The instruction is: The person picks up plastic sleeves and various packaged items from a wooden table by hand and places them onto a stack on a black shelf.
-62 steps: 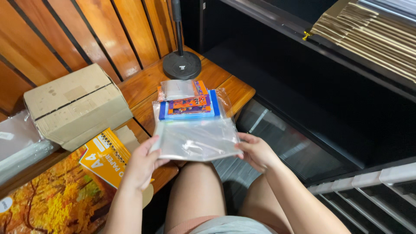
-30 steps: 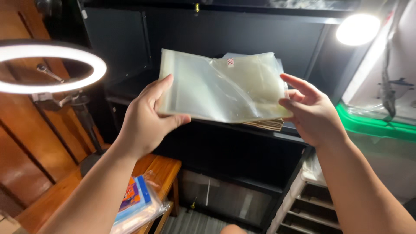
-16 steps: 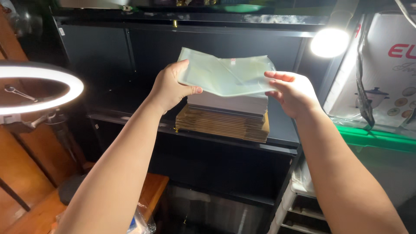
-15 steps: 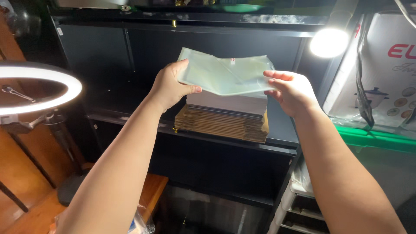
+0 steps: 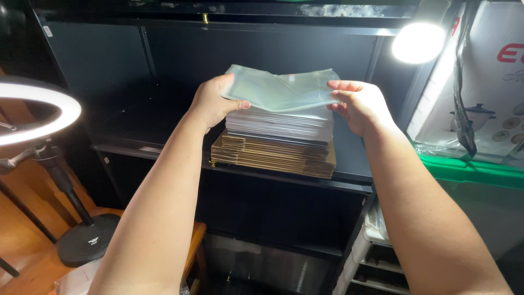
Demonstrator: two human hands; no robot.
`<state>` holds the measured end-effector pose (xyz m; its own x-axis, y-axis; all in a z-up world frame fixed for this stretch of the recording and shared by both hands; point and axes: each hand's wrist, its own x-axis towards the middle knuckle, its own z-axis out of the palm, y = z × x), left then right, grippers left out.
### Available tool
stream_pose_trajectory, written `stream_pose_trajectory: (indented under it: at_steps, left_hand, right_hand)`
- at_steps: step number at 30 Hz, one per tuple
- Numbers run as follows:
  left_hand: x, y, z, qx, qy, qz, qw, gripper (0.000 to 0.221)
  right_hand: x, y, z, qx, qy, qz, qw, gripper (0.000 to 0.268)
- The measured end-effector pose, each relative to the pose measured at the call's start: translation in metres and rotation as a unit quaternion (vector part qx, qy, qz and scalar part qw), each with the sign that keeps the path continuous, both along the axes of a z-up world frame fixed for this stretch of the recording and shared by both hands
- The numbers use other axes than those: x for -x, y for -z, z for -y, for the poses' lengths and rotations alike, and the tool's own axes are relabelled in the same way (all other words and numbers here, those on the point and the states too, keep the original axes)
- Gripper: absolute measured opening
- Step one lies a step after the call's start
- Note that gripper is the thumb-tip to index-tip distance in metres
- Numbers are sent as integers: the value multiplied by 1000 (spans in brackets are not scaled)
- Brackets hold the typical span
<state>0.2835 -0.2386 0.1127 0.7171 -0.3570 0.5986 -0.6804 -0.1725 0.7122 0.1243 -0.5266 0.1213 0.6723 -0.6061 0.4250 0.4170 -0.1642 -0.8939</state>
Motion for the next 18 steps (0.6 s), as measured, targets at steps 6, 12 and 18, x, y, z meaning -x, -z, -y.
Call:
stream_pose_trajectory:
  at_steps: [6,12,18]
  left_hand:
    - [19,1,-3,-20,-1,-31,999,91]
    - [16,14,-11,-26,1,-67,997,75]
    - [8,27,-9,-16,8,-86,996,73]
  right_hand:
    - [-1,10,14,61,27,-16,998,23]
    - [24,15,-3,140,86,-68,984,22]
    - [9,29,13,166,102,-74,978,23]
